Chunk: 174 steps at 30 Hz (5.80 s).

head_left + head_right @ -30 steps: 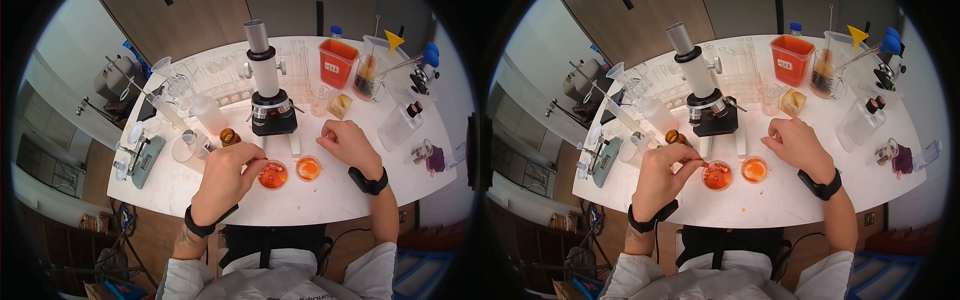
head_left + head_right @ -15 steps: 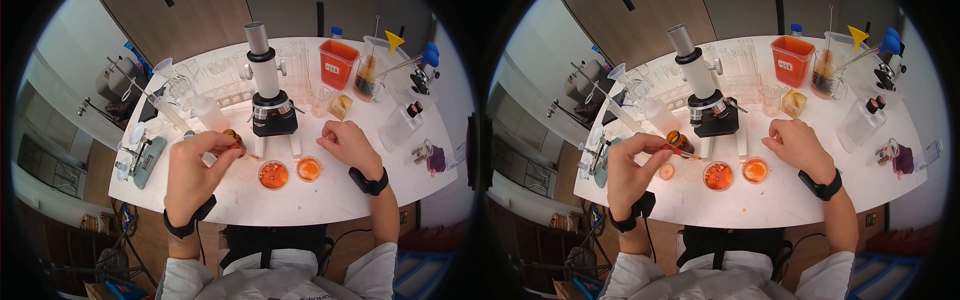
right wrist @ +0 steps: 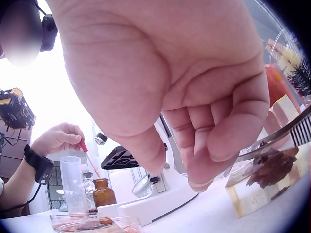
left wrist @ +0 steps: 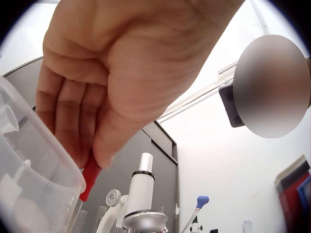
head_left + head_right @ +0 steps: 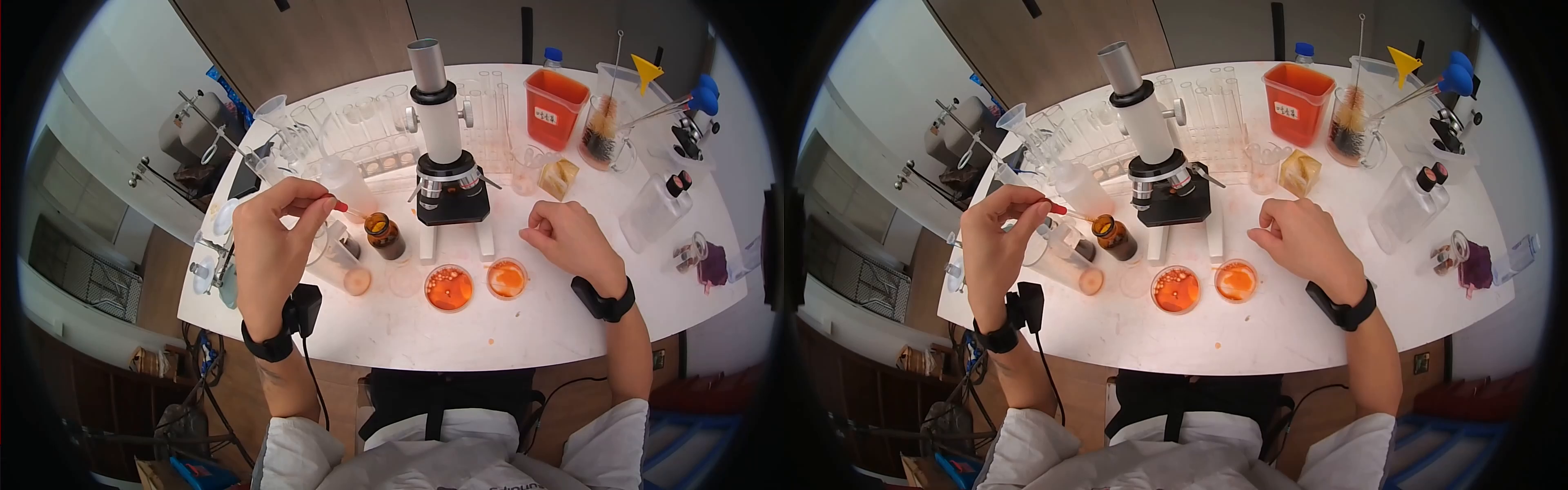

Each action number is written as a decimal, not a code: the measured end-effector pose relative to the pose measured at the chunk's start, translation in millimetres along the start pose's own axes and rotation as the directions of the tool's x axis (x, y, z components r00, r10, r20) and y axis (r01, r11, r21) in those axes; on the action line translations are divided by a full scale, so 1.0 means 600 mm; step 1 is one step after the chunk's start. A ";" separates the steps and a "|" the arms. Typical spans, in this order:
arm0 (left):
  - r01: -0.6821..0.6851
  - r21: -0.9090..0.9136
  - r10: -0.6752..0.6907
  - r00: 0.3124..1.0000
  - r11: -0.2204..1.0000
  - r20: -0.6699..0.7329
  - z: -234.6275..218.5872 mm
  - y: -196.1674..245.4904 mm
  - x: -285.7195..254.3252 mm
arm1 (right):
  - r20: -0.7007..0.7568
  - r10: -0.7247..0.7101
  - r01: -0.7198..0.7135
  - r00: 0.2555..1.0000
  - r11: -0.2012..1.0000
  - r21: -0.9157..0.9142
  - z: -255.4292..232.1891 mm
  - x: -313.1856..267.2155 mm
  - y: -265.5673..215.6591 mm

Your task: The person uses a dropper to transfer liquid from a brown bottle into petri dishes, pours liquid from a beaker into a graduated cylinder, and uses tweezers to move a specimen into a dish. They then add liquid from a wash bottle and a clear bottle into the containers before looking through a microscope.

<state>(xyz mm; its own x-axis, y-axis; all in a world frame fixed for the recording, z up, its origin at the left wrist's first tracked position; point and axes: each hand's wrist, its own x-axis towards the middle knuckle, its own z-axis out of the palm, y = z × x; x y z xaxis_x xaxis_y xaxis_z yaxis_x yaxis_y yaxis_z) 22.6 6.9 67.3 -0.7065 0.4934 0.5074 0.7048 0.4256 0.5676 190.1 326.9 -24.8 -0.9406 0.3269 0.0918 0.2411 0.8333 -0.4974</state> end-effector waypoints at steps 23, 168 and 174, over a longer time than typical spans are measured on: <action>-0.158 -0.082 0.167 0.978 0.984 0.123 0.035 0.061 -0.068 | 0.003 0.004 -0.004 1.000 1.000 0.004 0.003 0.002 0.002; 0.012 0.016 -0.012 1.000 1.000 0.022 0.009 -0.019 0.012 | 0.042 0.036 -0.034 0.998 0.999 -0.036 -0.005 -0.002 -0.004; -0.012 -0.009 0.012 1.000 1.000 -0.008 0.008 0.002 -0.003 | 0.033 0.024 -0.023 0.999 0.999 -0.034 -0.003 -0.002 -0.001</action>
<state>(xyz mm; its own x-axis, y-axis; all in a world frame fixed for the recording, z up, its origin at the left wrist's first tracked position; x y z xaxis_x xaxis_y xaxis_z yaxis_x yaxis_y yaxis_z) 25.0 9.9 63.9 -0.6981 0.4929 0.5192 0.7130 0.4126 0.5669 191.5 326.8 -23.0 -0.9419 0.3320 0.0512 0.2706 0.8403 -0.4698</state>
